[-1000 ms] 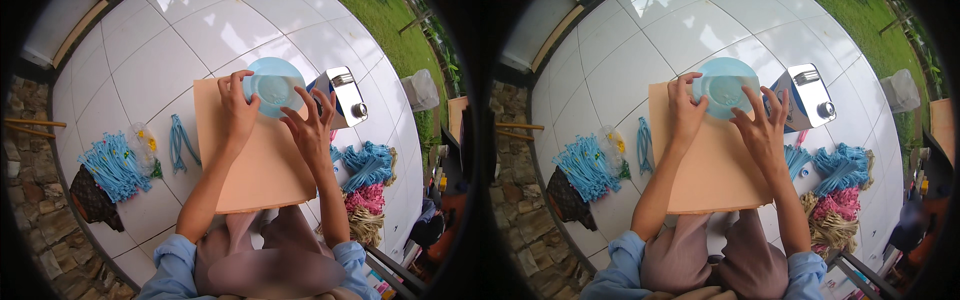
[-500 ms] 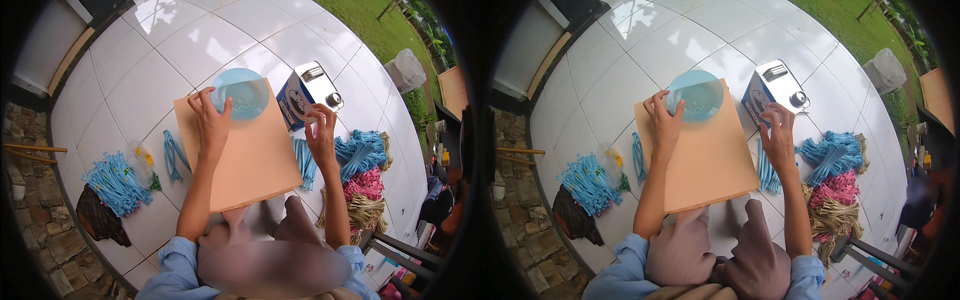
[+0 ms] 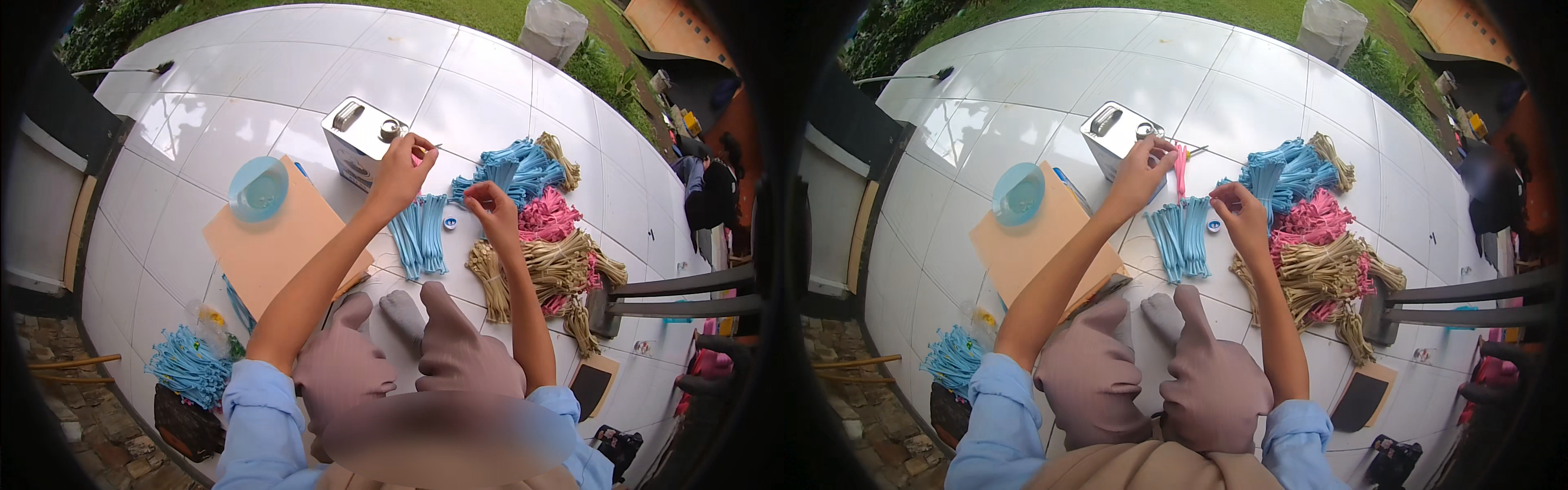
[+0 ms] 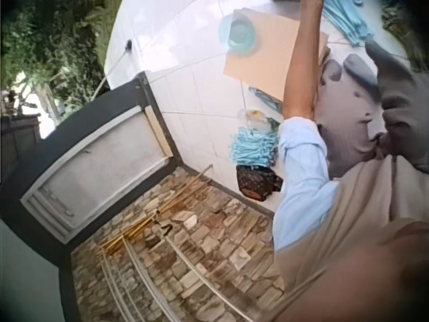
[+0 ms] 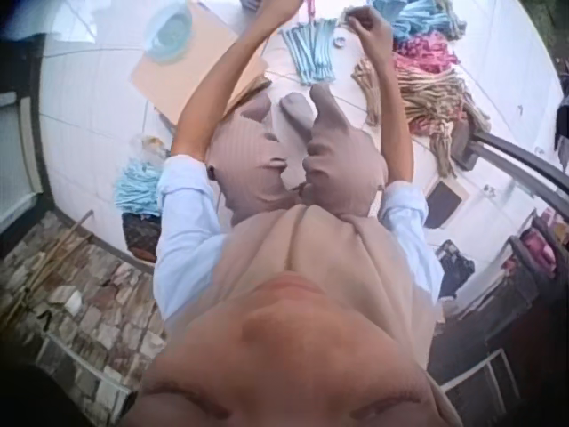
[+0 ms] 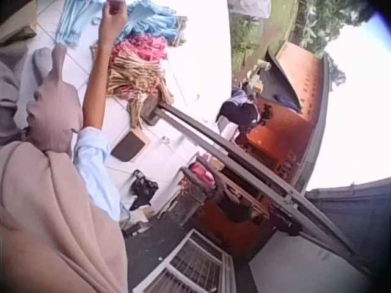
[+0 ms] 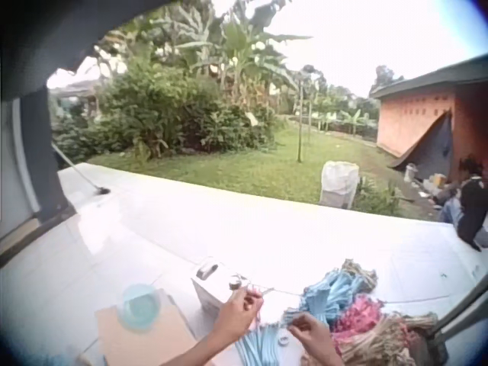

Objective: The person applies adhesive from a blue plate to light blue straps using a applicator, then organizes the straps into bundles.

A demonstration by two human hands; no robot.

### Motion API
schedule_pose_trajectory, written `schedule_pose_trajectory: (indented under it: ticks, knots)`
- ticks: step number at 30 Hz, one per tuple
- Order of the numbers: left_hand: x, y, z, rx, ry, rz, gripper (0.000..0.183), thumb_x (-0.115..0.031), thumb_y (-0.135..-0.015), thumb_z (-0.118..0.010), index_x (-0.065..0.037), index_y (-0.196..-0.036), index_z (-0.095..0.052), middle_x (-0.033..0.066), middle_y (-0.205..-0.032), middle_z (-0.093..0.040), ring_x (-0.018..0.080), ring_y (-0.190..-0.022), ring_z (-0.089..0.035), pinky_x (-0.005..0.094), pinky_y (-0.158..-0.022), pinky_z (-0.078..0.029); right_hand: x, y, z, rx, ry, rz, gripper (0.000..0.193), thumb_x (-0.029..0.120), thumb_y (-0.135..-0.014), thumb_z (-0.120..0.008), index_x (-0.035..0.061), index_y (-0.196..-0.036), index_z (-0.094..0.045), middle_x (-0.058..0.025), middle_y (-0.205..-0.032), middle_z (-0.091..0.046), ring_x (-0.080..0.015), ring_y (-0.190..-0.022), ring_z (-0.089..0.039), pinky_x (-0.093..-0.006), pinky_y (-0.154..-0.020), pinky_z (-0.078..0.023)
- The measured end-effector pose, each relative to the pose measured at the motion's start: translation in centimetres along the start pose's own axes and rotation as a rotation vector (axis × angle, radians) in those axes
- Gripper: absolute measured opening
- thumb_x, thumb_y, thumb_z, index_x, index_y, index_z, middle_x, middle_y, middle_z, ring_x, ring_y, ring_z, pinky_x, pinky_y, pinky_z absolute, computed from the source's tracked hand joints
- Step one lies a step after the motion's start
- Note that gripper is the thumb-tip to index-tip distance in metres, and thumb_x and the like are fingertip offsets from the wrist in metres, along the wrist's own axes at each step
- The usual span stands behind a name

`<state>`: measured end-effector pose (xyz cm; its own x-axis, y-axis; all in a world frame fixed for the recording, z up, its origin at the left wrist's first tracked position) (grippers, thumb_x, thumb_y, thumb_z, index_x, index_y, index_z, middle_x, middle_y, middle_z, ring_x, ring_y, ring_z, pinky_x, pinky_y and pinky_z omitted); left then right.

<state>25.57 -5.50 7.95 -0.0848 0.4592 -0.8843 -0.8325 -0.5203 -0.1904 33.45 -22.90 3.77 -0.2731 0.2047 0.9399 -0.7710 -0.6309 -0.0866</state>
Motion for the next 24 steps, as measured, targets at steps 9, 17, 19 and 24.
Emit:
schedule_pose_trajectory:
  ticks: [9,17,19,24]
  knots:
    - [17.6,5.1,-21.2,0.443,-0.264,0.327,0.026,-0.007,-0.082,-0.050,-0.004,-0.108,-0.054,0.0168,-0.109,-0.055,0.0334,-0.104,-0.053,0.0434,-0.087,-0.043,-21.8,1.3,-3.5,0.113,0.419,-0.033,0.069,0.000,-0.068,-0.068,-0.0002,-0.129,-0.035,-0.0210,-0.115,-0.050,-0.0366,-0.103,-0.050,-0.0408,-0.090,-0.041]
    - [20.7,7.3,-23.3,-0.015,-0.028,0.322,0.037,0.000,-0.082,-0.046,0.000,-0.119,-0.051,0.0174,-0.108,-0.053,0.0318,-0.101,-0.055,0.0379,-0.087,-0.045,-24.7,0.9,-5.0,-0.086,0.277,0.005,0.081,-0.002,-0.068,-0.068,-0.0002,-0.137,-0.026,-0.0179,-0.114,-0.049,-0.0332,-0.104,-0.045,-0.0398,-0.092,-0.037]
    - [19.9,7.4,-23.0,-0.020,0.000,0.342,0.035,0.001,-0.083,-0.047,0.000,-0.117,-0.052,0.0164,-0.106,-0.052,0.0295,-0.100,-0.056,0.0354,-0.084,-0.047,-23.8,0.8,-4.6,-0.096,0.235,0.008,0.078,-0.002,-0.070,-0.068,0.0004,-0.137,-0.027,-0.0173,-0.112,-0.050,-0.0317,-0.104,-0.046,-0.0391,-0.092,-0.038]
    - [14.6,5.3,-19.2,-0.274,0.267,0.334,0.025,-0.005,-0.086,-0.056,0.000,-0.111,-0.055,0.0105,-0.106,-0.049,0.0197,-0.098,-0.056,0.0313,-0.081,-0.049,-18.0,-0.1,-4.0,-0.236,0.073,0.167,0.073,-0.001,-0.075,-0.067,0.0034,-0.135,-0.027,-0.0153,-0.115,-0.049,-0.0275,-0.104,-0.050,-0.0378,-0.092,-0.039]
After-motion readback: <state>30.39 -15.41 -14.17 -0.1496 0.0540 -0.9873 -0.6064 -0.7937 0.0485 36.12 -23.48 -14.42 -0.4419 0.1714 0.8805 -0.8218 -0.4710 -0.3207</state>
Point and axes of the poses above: each hand's wrist, its own y-axis away from the middle knuckle, its own z-axis out of the back of the hand, x = y × z, the point moved 5 cm from there along -y, towards the middle knuckle
